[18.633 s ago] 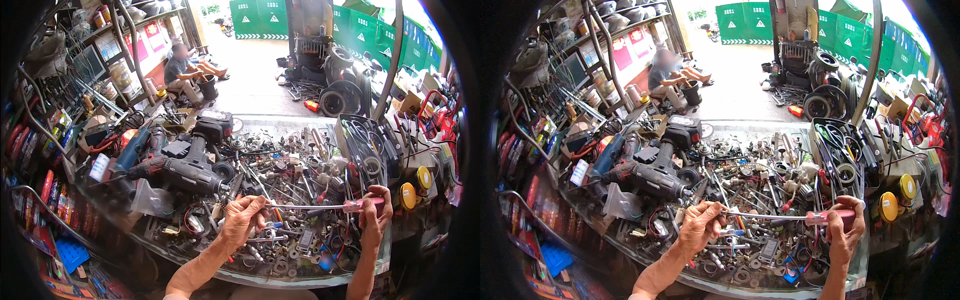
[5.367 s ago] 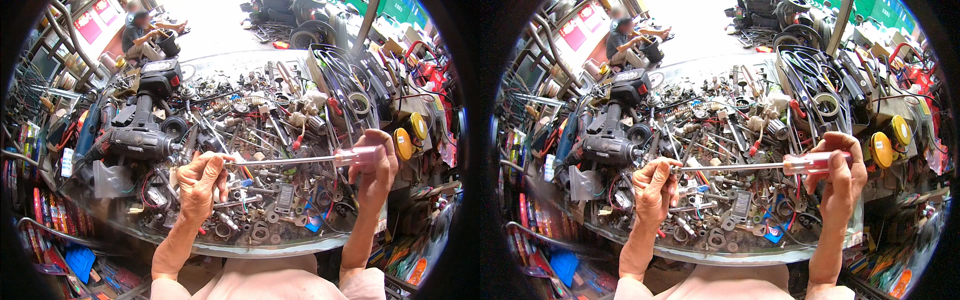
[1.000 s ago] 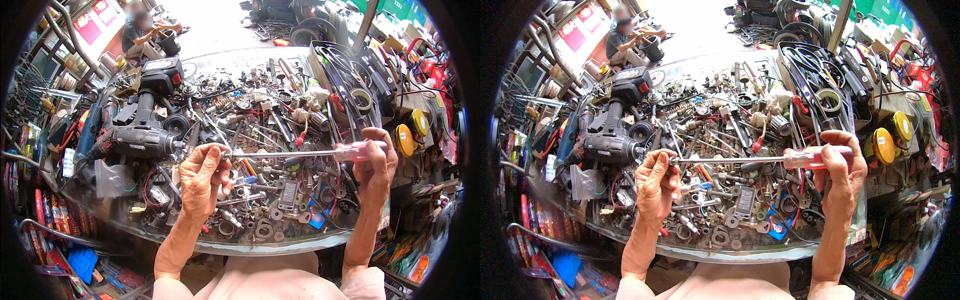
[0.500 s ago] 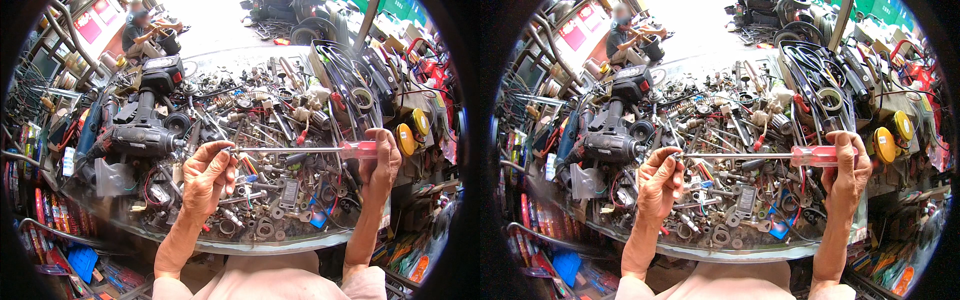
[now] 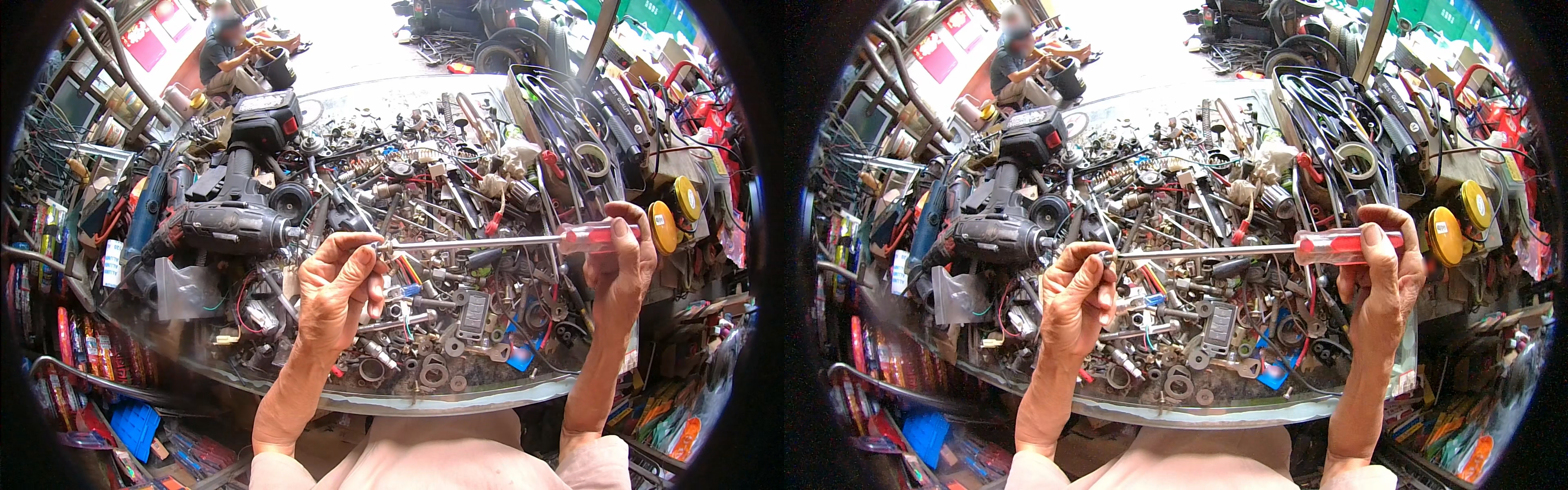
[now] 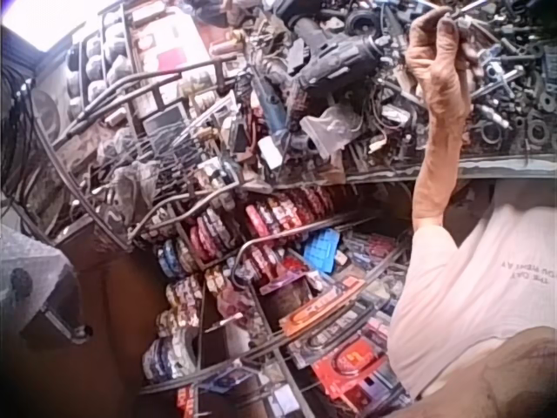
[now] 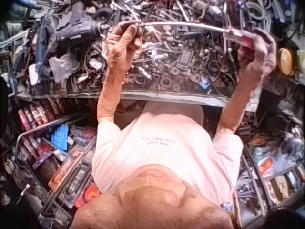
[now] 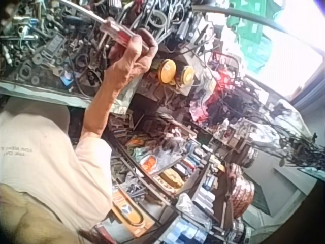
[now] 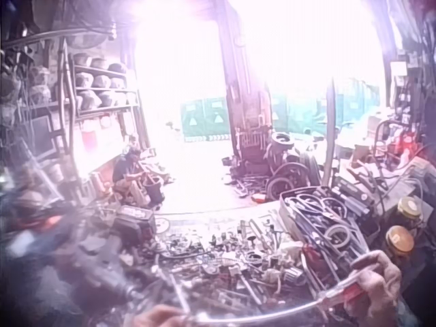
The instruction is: The person uses a screwdriver to manipulate a small mechanical component over a cluttered workbench. They repeatedly adjust the screwdriver's position and the component's orientation, appearing to tighten or loosen a screw. The workspace is filled with various tools and parts, and another person is visible in the background.
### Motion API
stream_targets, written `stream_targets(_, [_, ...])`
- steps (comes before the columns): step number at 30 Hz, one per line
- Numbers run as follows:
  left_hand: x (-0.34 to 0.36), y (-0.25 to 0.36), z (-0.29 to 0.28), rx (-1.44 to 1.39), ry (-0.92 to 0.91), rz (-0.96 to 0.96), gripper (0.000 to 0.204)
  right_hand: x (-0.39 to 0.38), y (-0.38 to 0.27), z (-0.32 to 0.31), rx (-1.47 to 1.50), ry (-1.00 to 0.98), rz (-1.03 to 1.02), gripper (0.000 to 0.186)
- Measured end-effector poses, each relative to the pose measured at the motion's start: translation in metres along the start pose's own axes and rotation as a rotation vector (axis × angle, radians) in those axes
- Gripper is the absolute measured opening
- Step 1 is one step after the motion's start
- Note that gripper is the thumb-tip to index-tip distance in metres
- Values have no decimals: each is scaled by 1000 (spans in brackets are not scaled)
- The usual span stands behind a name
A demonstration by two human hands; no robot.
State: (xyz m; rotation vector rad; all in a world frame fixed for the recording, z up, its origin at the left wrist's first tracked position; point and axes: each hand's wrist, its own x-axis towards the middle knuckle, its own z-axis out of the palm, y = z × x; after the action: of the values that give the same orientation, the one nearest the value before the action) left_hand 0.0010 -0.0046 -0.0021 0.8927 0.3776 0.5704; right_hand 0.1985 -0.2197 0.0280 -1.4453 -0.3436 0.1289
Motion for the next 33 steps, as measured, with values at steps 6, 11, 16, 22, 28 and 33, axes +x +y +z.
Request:
stream_targets(6, [-1, 0, 0, 0, -2, -13, 19, -2, -4, 11, 127, 46, -28, 31])
stream_targets(11, [-1, 0, 0, 14, 14, -9, 18, 2, -4, -3, -10, -26, 47, 31])
stream_targets(16, [0, 0, 0, 27, 12, -5, 18, -3, -12, 17, 153, -6, -72, 32])
stream_targets(22, [-1, -2, 0, 30, 8, -17, 18, 4, 1, -1, -26, -53, -48, 40])
stream_targets(28, [1, -1, 0, -13, 10, 1, 18, 0, -4, 4, -93, -2, -90, 37])
stream_targets(33, [0, -1, 1, 9, 17, -11, 18, -1, -8, 11, 143, -36, -95, 43])
